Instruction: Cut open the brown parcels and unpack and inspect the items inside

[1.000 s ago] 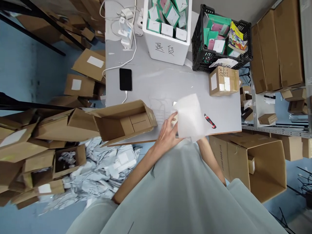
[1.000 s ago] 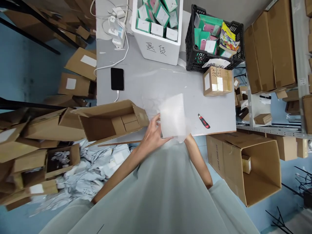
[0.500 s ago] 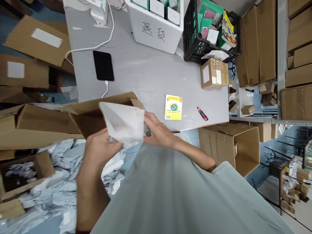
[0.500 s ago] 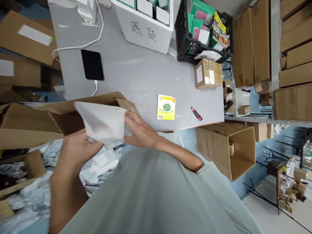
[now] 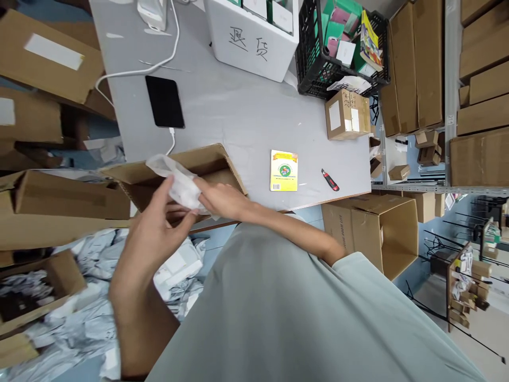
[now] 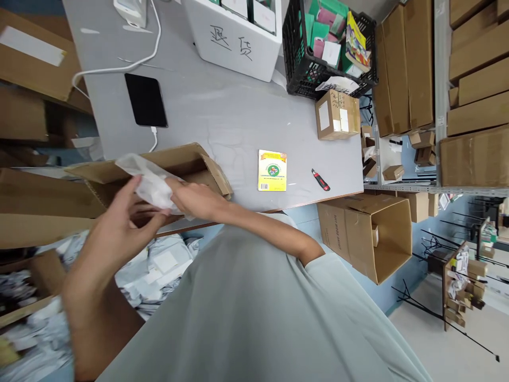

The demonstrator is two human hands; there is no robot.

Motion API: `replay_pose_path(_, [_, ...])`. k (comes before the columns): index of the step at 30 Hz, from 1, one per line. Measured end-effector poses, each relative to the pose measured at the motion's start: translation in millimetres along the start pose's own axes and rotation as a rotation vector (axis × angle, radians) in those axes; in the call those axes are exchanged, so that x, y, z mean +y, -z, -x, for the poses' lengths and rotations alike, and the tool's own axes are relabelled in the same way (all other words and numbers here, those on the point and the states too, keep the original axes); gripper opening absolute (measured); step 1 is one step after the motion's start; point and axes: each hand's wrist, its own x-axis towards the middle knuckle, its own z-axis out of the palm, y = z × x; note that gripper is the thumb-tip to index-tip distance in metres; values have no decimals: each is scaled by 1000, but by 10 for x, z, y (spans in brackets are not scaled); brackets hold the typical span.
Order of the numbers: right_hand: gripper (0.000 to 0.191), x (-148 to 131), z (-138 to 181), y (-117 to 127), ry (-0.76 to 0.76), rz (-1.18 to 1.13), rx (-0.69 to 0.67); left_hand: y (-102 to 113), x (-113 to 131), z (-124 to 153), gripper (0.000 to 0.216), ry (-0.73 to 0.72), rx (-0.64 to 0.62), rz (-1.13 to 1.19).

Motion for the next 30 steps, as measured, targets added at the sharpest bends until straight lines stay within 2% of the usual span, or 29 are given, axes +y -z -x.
replay_pose_path(3, [38, 29, -122, -20, -125, 27, -105, -141, -123, -80, 77, -36, -102, 14])
replay_pose_path(5, [37, 56, -140, -53, -176, 49, -176, -253, -185, -147, 62, -27, -130, -79])
replay_pose_path(7, [37, 68, -89, -102, -203, 69, -188, -357, -220, -198, 54, -9, -161, -155])
replay_pose_path(12, [51, 22, 210, -243, -164, 152, -54, -526, -198, -232, 48, 53, -182, -260])
replay_pose_path(15, [47, 4, 380, -274, -62, 174, 22, -541, -131, -206, 54, 111, -162, -251])
replay_pose_path(17, [42, 28, 502, -235, 23, 146, 92, -504, -62, -164, 59, 94, -107, -225])
replay_pose_path(19, [39, 101, 660, -136, 91, 88, 167, -438, 34, -109, 61, 35, 2, -170])
replay_pose_path(21, [38, 237, 852, 8, 122, 5, 247, -363, 162, -63, 59, -30, 104, -98])
replay_pose_path(23, [37, 438, 1051, 166, 92, -88, 317, -310, 318, -47, 57, -79, 149, -45])
replay_pose_path(26, [36, 816, 1295, 355, -45, -209, 377, -323, 586, -81, 53, -137, 132, -9])
replay_pose_path(30, [35, 1314, 1496, 443, -208, -303, 425, -537, 941, -152, 48, -222, 71, 37])
